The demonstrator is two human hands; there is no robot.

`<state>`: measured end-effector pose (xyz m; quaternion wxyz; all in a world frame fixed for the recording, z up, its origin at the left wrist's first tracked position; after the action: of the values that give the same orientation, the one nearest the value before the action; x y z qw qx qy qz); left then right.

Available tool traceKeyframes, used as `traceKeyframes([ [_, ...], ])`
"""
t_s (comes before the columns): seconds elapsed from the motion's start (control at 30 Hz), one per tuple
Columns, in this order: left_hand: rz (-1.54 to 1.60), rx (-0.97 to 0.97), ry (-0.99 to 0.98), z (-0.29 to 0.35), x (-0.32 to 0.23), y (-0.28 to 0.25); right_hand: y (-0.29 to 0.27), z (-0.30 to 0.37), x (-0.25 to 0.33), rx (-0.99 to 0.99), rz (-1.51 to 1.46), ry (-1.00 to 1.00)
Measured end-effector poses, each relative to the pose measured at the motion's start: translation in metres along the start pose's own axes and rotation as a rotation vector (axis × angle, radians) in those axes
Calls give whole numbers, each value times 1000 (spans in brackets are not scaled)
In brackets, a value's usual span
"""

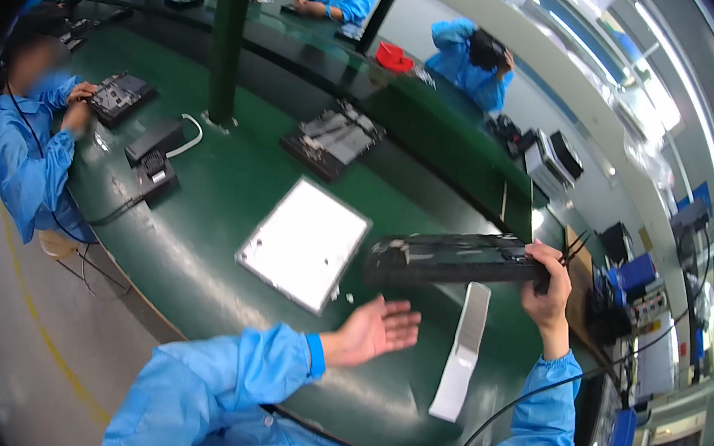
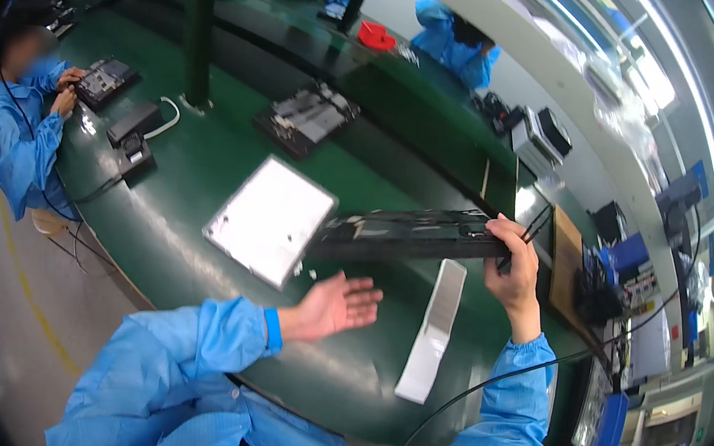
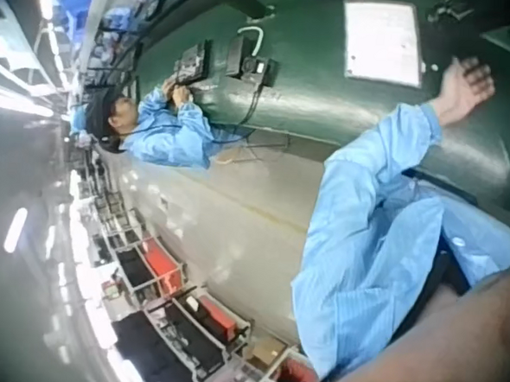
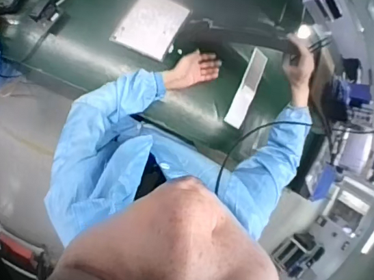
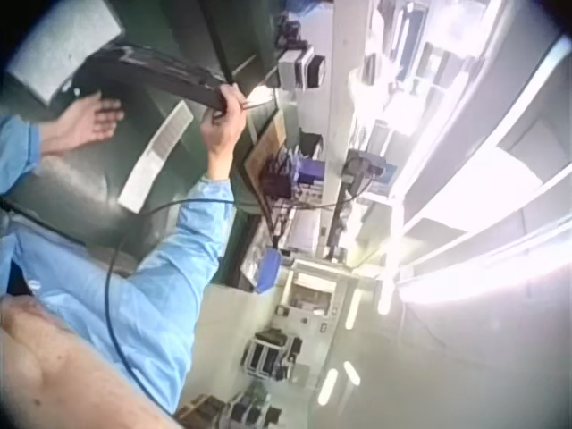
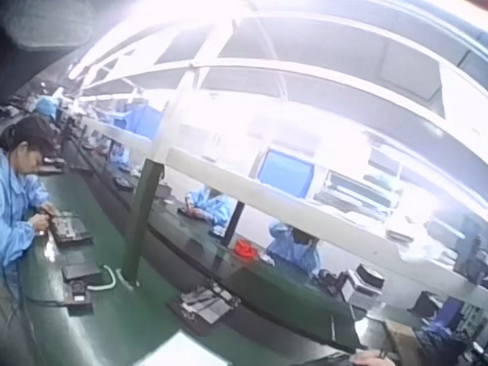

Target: Assembling internal components of a tablet device on an industrial production line.

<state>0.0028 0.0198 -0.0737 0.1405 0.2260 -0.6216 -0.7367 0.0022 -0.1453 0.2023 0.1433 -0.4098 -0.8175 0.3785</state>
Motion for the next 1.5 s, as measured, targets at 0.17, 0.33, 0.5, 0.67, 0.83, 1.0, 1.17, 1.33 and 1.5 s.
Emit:
traceKeyframes([
  [0.17, -42, 158, -178, 22, -8, 42, -13, 54, 37, -73, -290, 83],
  [0.33, -1093, 146, 250, 29, -30, 52, 21, 97, 36, -60, -320, 229],
  [0.5, -1042, -8, 270, 37, -31, 50, 14, 182, -1, -312, -171, 604],
  [0.67, -1359, -153, 284, 29, -34, 35, 30, 257, -18, -428, -538, 905],
  [0.83, -2797, -600, 22, 49, -14, 105, 37, 257, -15, -484, -630, 997],
  [1.0, -2721, 569, 432, -2, 36, 138, 67, 268, -20, -569, -925, 1107],
  [1.17, -2685, 957, 618, -56, 73, 114, 77, 271, -26, -411, -1026, 1197],
  [1.33, -2564, 888, 373, -68, 75, 100, 75, 268, -21, -263, -1015, 1218],
  [1.5, -2496, 847, 329, -73, 74, 101, 77, 268, -20, -198, -1011, 1251],
])
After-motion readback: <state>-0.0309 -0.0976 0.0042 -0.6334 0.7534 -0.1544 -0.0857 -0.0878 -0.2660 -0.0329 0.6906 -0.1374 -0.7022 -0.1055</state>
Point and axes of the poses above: each hand's wrist, its own z-axis away from the middle knuckle, its own y-axis out of the palm, x = y × z, the point moved 8 cm from there along -z, towards the middle knuckle
